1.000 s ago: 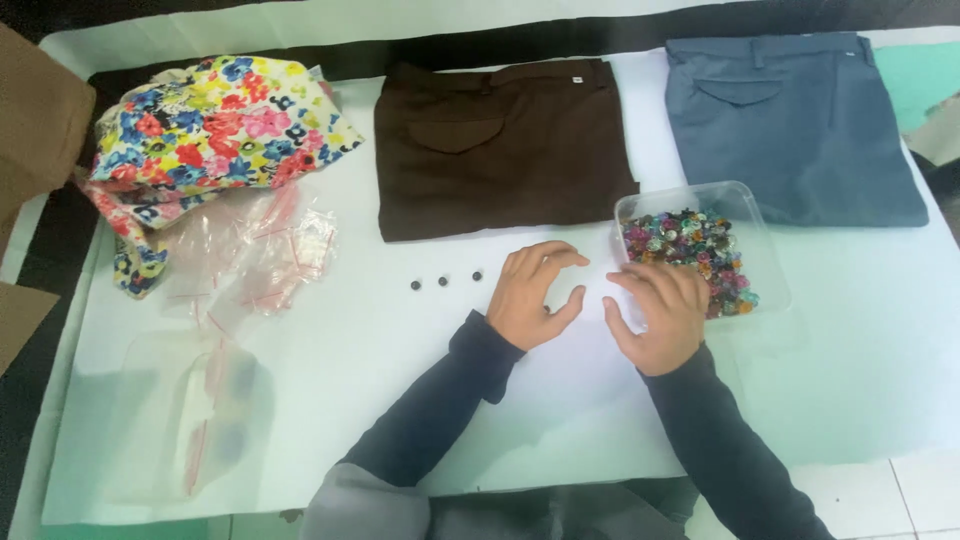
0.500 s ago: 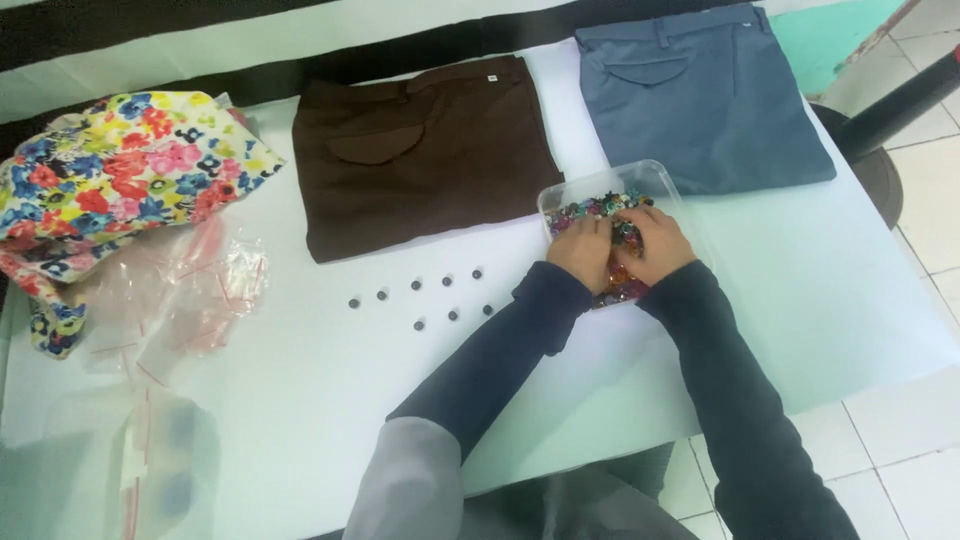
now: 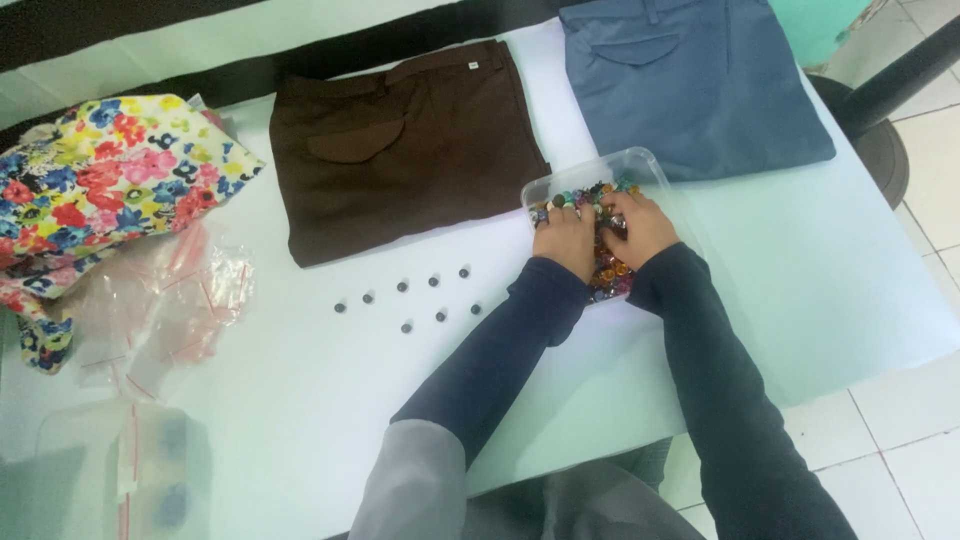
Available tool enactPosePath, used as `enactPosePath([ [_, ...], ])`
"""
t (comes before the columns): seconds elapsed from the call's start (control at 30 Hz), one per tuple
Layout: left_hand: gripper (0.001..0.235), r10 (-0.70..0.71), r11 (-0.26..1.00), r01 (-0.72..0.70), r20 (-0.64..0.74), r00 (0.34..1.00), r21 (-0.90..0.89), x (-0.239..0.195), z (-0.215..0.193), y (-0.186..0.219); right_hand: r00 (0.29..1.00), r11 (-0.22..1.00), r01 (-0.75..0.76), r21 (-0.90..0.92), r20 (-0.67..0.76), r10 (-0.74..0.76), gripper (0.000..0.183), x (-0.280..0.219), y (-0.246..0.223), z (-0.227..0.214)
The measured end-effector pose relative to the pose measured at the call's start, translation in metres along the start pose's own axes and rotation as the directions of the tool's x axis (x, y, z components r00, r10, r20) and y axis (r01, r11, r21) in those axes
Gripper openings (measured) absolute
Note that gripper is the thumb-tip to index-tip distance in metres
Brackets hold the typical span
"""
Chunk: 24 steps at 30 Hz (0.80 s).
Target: The person sorts small dark buttons from a clear plastic container filled with multicolored buttons. They repeatedly pick buttons from the container and place them in a row on the white table surface.
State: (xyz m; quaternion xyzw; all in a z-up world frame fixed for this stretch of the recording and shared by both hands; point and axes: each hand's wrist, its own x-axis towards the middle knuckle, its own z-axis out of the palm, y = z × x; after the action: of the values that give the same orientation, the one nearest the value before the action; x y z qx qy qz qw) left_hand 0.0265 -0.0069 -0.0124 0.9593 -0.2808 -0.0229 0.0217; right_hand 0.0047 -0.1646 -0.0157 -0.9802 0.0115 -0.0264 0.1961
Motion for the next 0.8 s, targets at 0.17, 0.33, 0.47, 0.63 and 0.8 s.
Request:
enactPosePath([
  [0.17, 0.034, -0.022, 1.0, 0.022, -0.011, 1.0, -0.014, 0.006, 0.01, -0.002, 0.995, 0.998, -0.055, 0.026, 0.089, 0.053, 0.032, -0.011, -0.023, -0.026],
  [0.33, 0.037, -0.033, 0.998, 0.036, 0.045, 0.998, -0.057, 0.005, 0.005, -0.001, 0.978, 0.991, -0.132, -0.004, 0.161, 0.131, 0.025, -0.018, -0.033, -0.036],
  [0.47, 0.039, -0.027, 0.998, 0.032, 0.086, 0.996, -0.054, -0.002, -0.017, -0.003, 0.977, 0.985, -0.162, 0.06, 0.152, 0.151, 0.024, -0.015, -0.026, -0.03],
  [0.63, 0.052, -0.005, 0.999, 0.0, -0.094, 0.996, -0.055, -0.009, -0.012, -0.005, 0.998, 0.98, -0.043, 0.195, -0.035, 0.051, 0.029, -0.016, -0.025, -0.03],
  [0.8, 0.077, -0.033, 0.999, 0.029, -0.185, 0.982, -0.023, -0.016, -0.019, -0.001, 0.966, 0.975, 0.115, 0.193, -0.252, -0.064, 0.037, -0.01, -0.017, -0.028],
])
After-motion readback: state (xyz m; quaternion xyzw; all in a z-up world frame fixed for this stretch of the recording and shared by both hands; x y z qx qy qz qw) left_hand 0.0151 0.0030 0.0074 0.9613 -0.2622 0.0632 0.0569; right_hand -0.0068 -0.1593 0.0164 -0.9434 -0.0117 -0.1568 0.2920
